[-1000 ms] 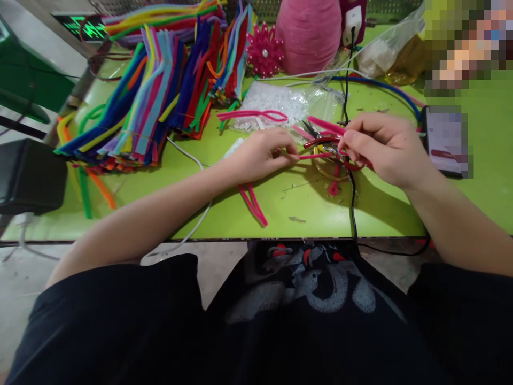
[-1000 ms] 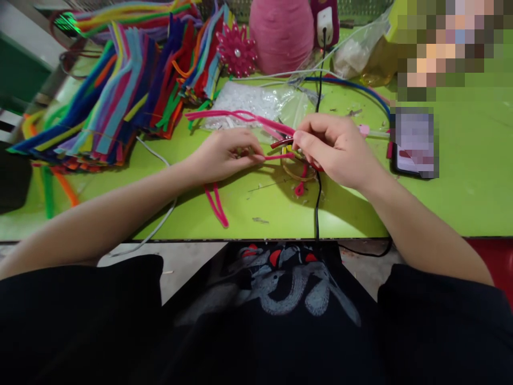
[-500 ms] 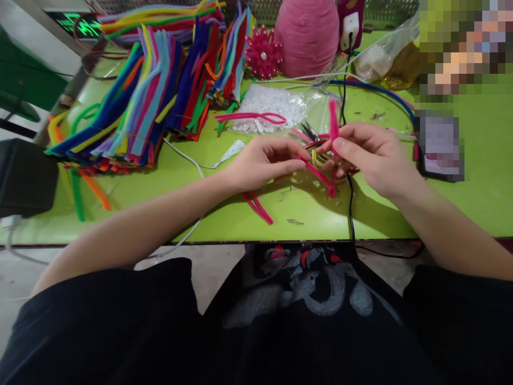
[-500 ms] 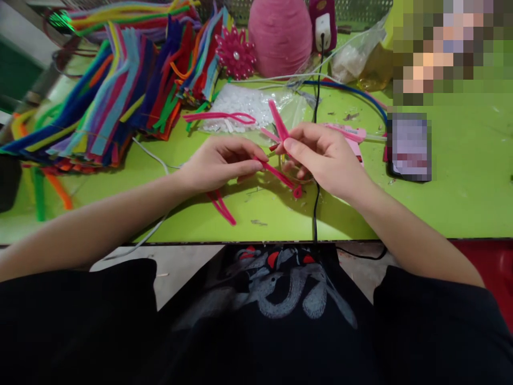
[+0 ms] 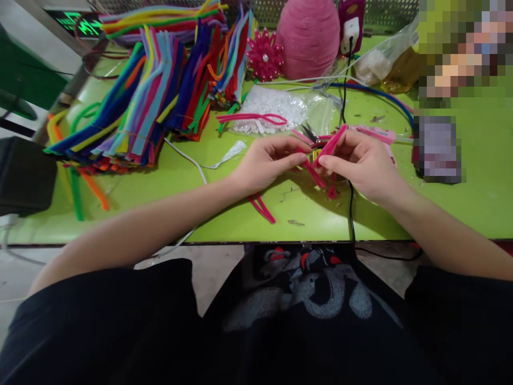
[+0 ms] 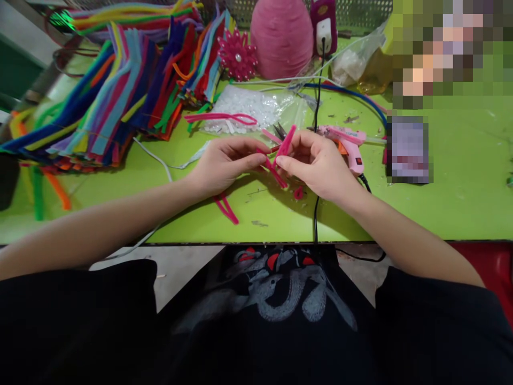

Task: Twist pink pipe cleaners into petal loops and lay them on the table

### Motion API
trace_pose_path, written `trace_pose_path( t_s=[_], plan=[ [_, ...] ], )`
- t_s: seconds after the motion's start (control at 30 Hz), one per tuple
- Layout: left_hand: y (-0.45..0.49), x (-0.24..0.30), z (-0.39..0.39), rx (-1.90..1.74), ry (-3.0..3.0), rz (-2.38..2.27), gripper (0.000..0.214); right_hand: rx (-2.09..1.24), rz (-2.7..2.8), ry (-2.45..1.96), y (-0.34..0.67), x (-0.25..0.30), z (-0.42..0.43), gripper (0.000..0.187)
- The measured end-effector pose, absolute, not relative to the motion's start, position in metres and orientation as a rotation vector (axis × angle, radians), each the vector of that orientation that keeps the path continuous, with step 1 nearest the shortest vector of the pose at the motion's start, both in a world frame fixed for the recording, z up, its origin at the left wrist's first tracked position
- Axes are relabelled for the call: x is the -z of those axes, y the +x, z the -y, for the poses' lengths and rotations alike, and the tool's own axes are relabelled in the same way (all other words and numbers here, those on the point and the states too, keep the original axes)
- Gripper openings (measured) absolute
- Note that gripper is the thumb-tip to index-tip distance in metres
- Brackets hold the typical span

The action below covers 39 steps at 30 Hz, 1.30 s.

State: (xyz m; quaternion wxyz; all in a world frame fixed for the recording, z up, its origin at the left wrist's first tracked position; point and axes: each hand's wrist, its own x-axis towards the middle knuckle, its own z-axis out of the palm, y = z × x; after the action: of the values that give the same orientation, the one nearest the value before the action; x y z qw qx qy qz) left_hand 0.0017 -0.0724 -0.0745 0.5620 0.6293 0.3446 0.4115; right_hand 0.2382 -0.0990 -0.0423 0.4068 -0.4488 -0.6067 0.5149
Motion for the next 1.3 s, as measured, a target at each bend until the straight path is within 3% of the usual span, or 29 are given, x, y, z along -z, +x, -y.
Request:
trace_pose_path(
  t_s=[0.43, 0.8, 0.93, 1.3],
  plan=[
    [0.005, 0.072, 0.074, -1.121, 1.533, -0.870, 0.021, -1.298, 1.523, -1.197, 0.229, 0.047, 0.107, 0.047],
    [0.001, 0.067, 0.077, -1.009, 1.566, -0.866, 0.015, -1.256, 1.560, -1.150, 0.233, 0.045, 0.102, 0.053],
    [-0.005, 0.063, 0.075, -1.071, 1.761, -0.824, 0.010, -1.243, 1.473, -1.116, 0.234, 0.043, 0.100, 0.046],
    [-0.017, 0.057, 0.078, -0.860, 2.484, -0.684, 0.023, -1.726, 1.207, -1.065, 0.229, 0.048, 0.098, 0.057]
  ],
)
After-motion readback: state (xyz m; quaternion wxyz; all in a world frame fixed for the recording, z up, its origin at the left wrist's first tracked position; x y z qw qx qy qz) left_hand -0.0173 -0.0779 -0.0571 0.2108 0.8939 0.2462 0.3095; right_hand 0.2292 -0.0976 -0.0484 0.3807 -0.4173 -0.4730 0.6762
